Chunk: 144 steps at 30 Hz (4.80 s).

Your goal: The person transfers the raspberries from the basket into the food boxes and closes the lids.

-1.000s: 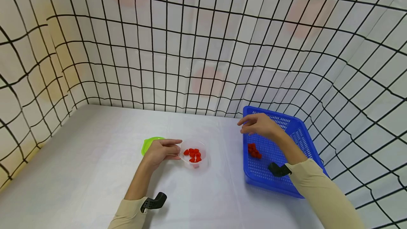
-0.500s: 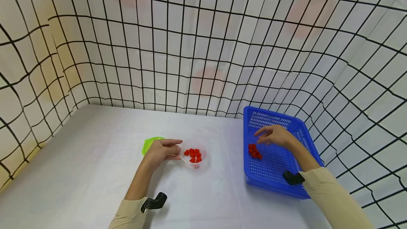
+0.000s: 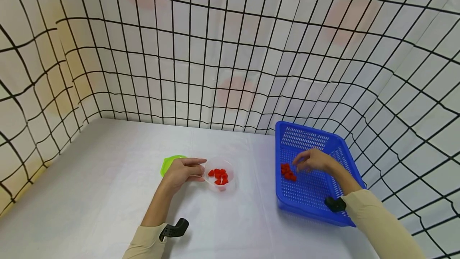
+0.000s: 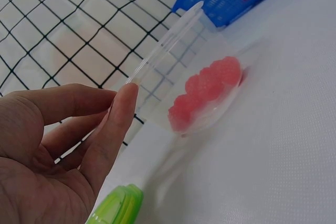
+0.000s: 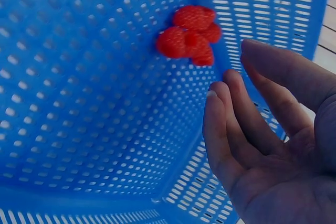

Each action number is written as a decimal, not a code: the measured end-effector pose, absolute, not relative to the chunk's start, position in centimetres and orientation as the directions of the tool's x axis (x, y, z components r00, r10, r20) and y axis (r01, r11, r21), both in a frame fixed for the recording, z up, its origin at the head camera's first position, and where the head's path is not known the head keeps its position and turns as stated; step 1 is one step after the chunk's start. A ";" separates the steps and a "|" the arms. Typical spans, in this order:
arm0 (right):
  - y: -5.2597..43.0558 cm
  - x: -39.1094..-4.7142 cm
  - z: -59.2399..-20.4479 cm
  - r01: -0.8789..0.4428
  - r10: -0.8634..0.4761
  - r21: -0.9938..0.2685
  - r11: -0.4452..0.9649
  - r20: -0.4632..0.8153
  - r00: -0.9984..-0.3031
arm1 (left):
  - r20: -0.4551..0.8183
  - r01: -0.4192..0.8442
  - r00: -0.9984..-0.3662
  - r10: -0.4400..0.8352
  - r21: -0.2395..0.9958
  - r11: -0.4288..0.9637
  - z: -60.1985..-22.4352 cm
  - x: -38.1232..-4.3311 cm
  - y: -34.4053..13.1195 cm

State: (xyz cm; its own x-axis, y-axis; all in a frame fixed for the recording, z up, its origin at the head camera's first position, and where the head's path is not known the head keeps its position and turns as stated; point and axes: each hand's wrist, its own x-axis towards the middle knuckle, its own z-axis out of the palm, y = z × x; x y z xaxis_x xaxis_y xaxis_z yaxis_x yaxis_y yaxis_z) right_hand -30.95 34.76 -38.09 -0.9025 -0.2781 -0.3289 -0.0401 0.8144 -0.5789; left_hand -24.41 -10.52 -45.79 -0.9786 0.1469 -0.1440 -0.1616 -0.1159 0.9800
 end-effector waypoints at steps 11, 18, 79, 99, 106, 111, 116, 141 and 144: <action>35.1 -31.3 -39.8 0.028 -0.266 -0.580 0.814 -0.415 -0.870 | -0.146 -0.165 -0.979 0.143 0.978 -0.131 -46.0 -24.5 -10.5; 35.3 -31.4 -40.7 0.068 -0.236 -0.579 0.813 -0.433 -0.870 | -0.149 -0.167 -0.979 0.142 0.978 -0.126 -45.9 -24.5 -10.5; 29.4 -31.5 -31.9 -0.142 -0.371 -0.641 0.754 -0.238 -0.898 | -0.152 -0.170 -0.979 0.136 0.977 -0.127 -46.0 -24.5 -10.4; 18.0 -31.8 -32.8 -0.217 -0.514 -0.712 0.668 -0.230 -0.827 | -0.151 -0.166 -0.980 0.127 0.979 -0.117 -46.0 -24.6 -10.1; 15.1 -31.5 -35.0 -0.197 -0.522 -0.705 0.681 -0.279 -0.806 | -0.160 -0.172 -0.980 0.116 0.979 -0.108 -46.1 -24.7 -10.1; 13.6 -31.2 -36.2 -0.197 -0.528 -0.699 0.687 -0.296 -0.796 | -0.161 -0.172 -0.981 0.110 0.980 -0.098 -46.0 -24.7 -10.2; 12.6 -31.0 -37.3 -0.189 -0.536 -0.716 0.672 -0.295 -0.791 | -0.159 -0.170 -0.981 0.110 0.981 -0.096 -46.0 -24.7 -10.2; 11.7 -30.5 -39.7 -0.174 -0.560 -0.750 0.638 -0.297 -0.773 | -0.145 -0.159 -0.982 0.124 0.981 -0.114 -46.0 -24.7 -10.2; 11.8 -30.5 -39.9 -0.186 -0.565 -0.747 0.638 -0.291 -0.772 | -0.146 -0.160 -0.982 0.120 0.981 -0.113 -46.0 -24.7 -10.2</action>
